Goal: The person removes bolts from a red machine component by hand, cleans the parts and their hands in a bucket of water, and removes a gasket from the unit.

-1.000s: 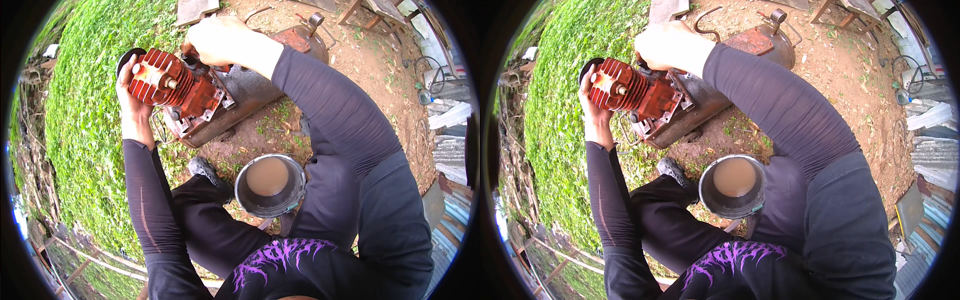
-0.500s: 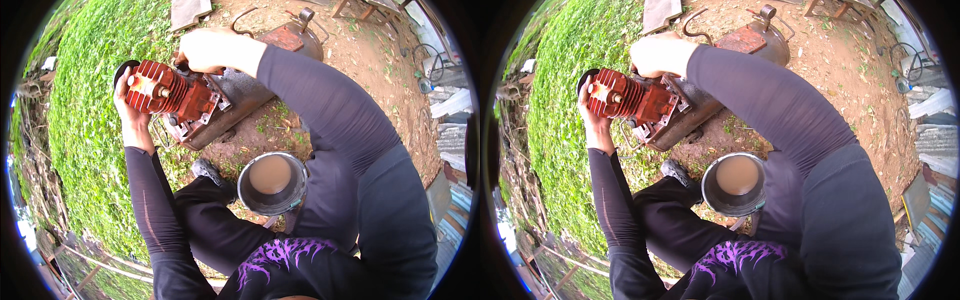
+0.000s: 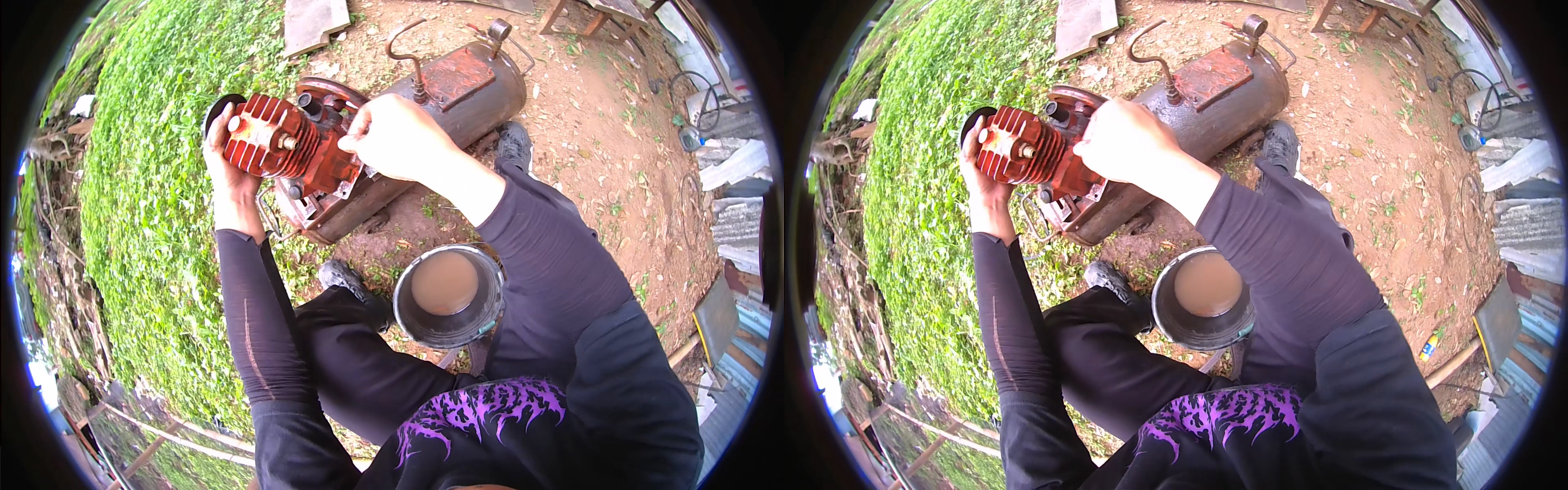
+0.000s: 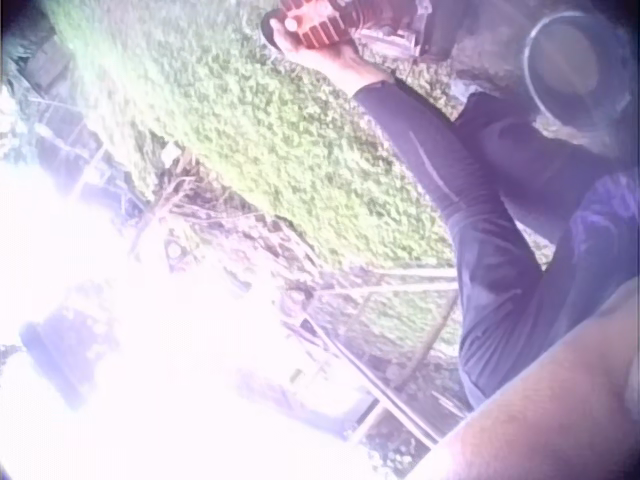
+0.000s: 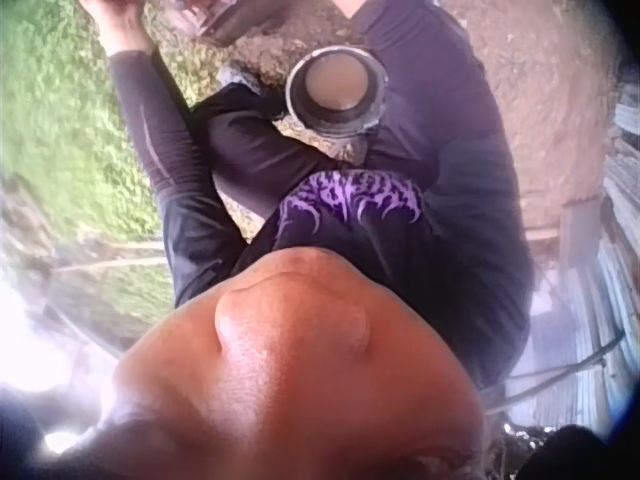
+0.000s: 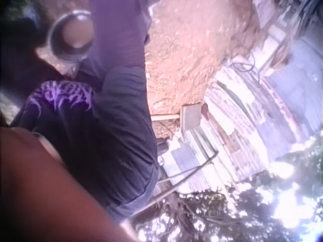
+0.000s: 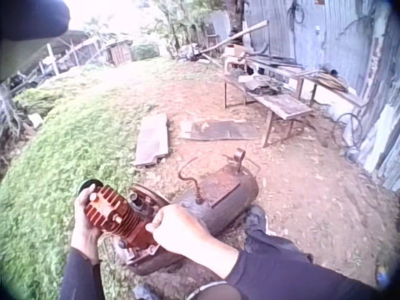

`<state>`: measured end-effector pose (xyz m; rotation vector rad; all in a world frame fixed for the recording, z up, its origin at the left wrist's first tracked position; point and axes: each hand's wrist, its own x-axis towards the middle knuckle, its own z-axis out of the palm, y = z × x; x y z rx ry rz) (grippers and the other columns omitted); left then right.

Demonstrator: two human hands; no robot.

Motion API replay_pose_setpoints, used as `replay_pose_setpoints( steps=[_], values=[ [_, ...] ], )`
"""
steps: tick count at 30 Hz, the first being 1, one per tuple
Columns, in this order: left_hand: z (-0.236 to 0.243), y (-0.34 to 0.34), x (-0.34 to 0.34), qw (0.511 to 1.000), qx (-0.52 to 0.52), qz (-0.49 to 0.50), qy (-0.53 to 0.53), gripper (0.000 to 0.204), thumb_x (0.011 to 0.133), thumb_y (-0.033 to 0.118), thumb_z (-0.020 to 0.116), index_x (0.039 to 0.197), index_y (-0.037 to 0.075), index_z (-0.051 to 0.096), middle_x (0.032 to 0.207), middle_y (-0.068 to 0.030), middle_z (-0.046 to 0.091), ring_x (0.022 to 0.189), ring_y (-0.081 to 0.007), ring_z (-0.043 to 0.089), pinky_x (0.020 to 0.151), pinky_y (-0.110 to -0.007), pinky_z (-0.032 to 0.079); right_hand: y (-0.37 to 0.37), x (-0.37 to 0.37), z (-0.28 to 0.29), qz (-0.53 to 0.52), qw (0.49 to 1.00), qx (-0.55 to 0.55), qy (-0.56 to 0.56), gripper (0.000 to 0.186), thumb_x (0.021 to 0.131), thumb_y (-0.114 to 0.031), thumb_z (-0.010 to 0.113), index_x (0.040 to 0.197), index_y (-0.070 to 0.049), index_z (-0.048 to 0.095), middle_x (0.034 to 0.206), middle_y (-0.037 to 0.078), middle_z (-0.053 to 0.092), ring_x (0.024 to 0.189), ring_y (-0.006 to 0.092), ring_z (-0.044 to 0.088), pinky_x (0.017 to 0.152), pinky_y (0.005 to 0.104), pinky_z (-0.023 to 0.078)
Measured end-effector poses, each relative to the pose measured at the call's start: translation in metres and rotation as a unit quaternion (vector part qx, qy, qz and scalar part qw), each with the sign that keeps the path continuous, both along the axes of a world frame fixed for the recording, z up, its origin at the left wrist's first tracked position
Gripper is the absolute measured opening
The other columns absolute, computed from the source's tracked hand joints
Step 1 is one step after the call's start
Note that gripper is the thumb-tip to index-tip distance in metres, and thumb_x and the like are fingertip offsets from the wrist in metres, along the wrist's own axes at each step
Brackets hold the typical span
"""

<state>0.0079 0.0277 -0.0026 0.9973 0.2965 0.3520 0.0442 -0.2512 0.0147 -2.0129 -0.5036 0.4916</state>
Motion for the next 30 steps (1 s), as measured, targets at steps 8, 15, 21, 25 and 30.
replay_pose_setpoints(
  steps=[8,15,21,25,30],
  values=[
    [-0.011,0.010,0.004,1.000,-0.008,0.016,-0.014,0.027,0.097,0.028,0.064,0.113,0.007,0.069,0.113,-0.0099,0.073,0.102,-0.0247,0.070,0.093,-0.041,0.056,0.020,0.013,-0.048,-0.013,1.000,-0.002,-0.009,0.031,0.100,-0.024,0.056,0.116,0.001,0.061,0.102,0.020,0.071,0.097,0.0306,0.068,0.088,0.0404,0.052],
    [-0.011,0.014,0.001,1.000,-0.007,0.008,-0.007,0.030,0.098,0.026,0.063,0.119,0.004,0.066,0.116,-0.0121,0.071,0.104,-0.0266,0.069,0.094,-0.042,0.057,0.019,0.020,-0.061,-0.008,0.991,0.056,0.123,0.024,0.091,-0.021,0.062,0.090,0.001,0.072,0.080,0.018,0.072,0.079,0.0324,0.071,0.077,0.0402,0.056],
    [-0.006,0.002,0.006,0.999,0.018,0.014,-0.023,0.023,0.096,0.021,0.065,0.111,0.004,0.070,0.111,-0.0118,0.073,0.099,-0.0253,0.071,0.089,-0.041,0.059,0.004,0.020,-0.107,0.248,0.911,-0.145,-0.294,0.021,0.083,-0.011,0.059,0.078,0.004,0.072,0.078,0.021,0.069,0.067,0.0339,0.067,0.067,0.0430,0.055],
    [-0.007,0.017,-0.008,0.999,0.019,0.039,-0.024,0.027,0.098,0.022,0.063,0.115,0.003,0.069,0.113,-0.0119,0.072,0.102,-0.0258,0.070,0.093,-0.042,0.058,0.000,-0.049,-0.093,0.433,0.838,-0.330,0.006,0.022,0.077,-0.014,0.060,0.077,0.002,0.074,0.084,0.024,0.071,0.070,0.0367,0.070,0.066,0.0465,0.056],
    [-0.006,-0.004,0.012,0.999,-0.004,0.016,-0.032,0.026,0.095,0.022,0.067,0.114,0.003,0.068,0.112,-0.0108,0.072,0.102,-0.0253,0.069,0.093,-0.042,0.057,-0.048,-0.146,-0.251,0.551,0.713,-0.429,0.064,0.028,0.086,-0.018,0.055,0.098,-0.016,0.080,0.100,0.009,0.076,0.090,0.0257,0.072,0.074,0.0457,0.056]
  ],
)
